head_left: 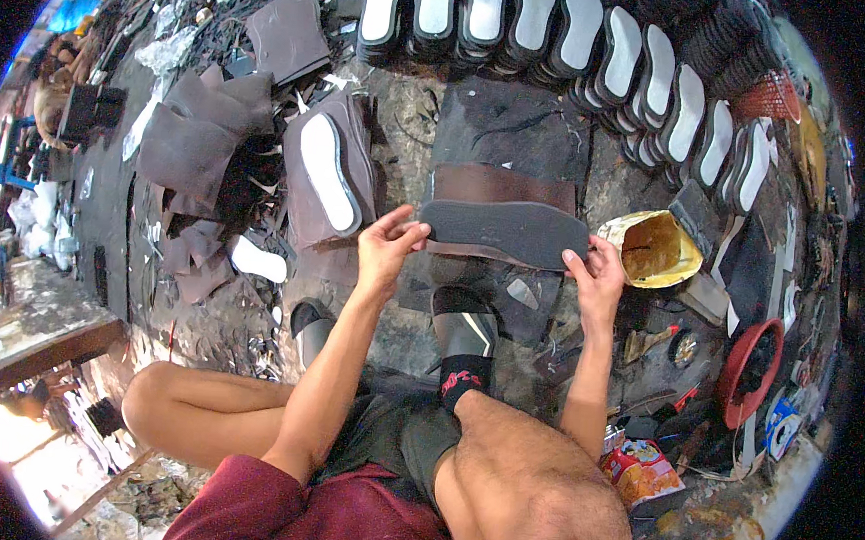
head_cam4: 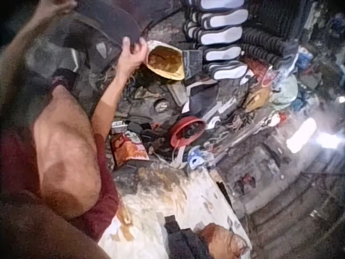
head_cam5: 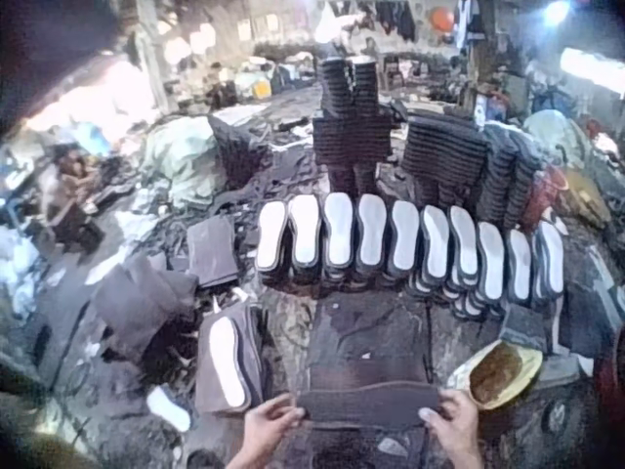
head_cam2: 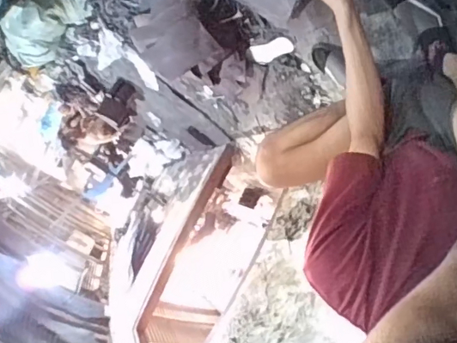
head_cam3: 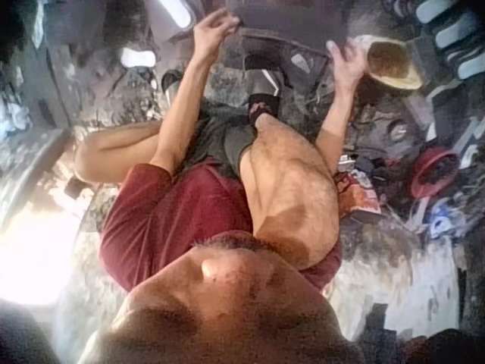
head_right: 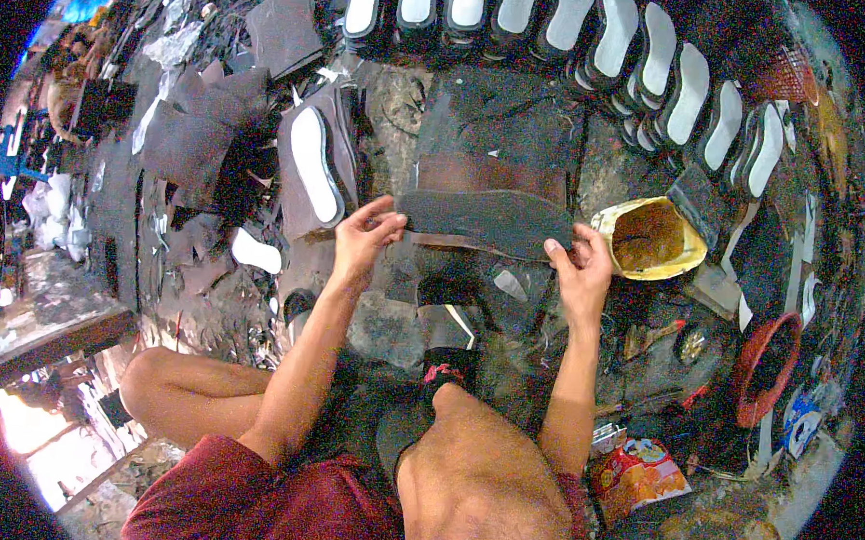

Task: The person sits on the floor and repeatedly picks up white insoles and brown sole pieces, aligns them, and places them together. The person handles the parts one at a time, turning them over and stacking the assembled pairs nearby.

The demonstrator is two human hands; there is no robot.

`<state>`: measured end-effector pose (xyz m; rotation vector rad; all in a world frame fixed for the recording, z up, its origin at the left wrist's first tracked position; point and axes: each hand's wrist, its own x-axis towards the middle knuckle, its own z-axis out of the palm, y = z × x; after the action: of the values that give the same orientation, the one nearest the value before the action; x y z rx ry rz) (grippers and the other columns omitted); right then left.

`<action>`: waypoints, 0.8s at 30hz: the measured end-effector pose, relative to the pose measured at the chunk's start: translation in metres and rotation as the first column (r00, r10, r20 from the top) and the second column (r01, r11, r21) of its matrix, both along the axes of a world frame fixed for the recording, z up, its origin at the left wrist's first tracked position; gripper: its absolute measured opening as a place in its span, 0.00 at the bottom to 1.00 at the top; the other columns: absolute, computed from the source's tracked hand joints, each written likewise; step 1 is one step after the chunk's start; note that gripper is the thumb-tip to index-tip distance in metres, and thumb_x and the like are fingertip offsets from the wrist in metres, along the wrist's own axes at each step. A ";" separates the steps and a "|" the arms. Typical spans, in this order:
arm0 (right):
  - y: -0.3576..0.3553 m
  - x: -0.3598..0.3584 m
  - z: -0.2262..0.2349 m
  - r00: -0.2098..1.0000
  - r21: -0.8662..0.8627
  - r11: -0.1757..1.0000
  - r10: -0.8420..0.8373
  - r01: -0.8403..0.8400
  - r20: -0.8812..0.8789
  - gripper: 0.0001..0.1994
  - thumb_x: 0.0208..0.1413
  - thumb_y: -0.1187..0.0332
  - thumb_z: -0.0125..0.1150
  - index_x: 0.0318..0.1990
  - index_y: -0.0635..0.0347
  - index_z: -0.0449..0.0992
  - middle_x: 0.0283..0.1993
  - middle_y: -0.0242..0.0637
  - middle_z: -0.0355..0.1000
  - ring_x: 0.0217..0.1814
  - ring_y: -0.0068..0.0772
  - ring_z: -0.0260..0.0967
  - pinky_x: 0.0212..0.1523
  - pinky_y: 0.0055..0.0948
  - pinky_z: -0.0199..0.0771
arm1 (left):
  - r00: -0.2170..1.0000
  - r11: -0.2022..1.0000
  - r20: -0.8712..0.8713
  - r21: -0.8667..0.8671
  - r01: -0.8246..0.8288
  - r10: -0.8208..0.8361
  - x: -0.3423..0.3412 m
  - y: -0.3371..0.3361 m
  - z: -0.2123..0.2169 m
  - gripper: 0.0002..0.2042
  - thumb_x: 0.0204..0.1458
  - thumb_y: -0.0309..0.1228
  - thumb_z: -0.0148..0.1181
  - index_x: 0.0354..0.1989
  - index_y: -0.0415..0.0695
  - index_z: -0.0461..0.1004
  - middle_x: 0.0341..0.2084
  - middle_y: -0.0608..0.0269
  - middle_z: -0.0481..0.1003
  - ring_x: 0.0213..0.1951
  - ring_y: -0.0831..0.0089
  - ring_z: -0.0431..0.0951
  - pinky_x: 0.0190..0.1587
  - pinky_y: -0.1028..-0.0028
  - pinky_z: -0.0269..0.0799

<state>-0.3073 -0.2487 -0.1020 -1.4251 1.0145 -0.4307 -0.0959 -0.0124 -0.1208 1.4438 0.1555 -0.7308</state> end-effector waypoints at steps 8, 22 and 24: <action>0.004 -0.009 -0.071 0.995 0.055 0.994 -0.098 0.097 0.010 0.27 0.54 0.76 0.67 0.62 0.61 0.70 0.43 0.35 0.78 0.36 0.21 0.74 0.33 0.21 0.75 | 0.954 0.877 0.168 0.457 0.148 -0.248 -0.024 -0.001 -0.052 0.19 0.50 0.33 0.71 0.49 0.36 0.80 0.35 0.60 0.82 0.32 0.79 0.78 0.37 0.78 0.74; 0.014 0.007 -0.065 0.991 0.101 0.986 -0.133 0.136 -0.032 0.26 0.52 0.75 0.69 0.60 0.58 0.73 0.46 0.35 0.77 0.39 0.23 0.73 0.36 0.23 0.75 | 0.879 0.860 0.386 0.508 0.050 -0.279 -0.022 0.004 -0.071 0.17 0.47 0.34 0.71 0.44 0.41 0.83 0.30 0.53 0.80 0.30 0.67 0.80 0.39 0.70 0.75; 0.009 -0.003 -0.078 0.976 -0.219 0.968 -0.160 0.125 -0.146 0.25 0.50 0.74 0.71 0.58 0.58 0.75 0.48 0.37 0.75 0.36 0.24 0.73 0.35 0.22 0.75 | 0.666 0.775 0.536 0.624 0.101 -0.519 -0.027 -0.011 -0.058 0.17 0.46 0.30 0.69 0.47 0.45 0.80 0.37 0.54 0.77 0.39 0.59 0.79 0.44 0.63 0.75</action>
<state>-0.3105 -0.2392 -0.1802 -1.6002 1.2385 -0.5460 -0.1232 -0.0234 -0.1783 2.2653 -0.5485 -0.3805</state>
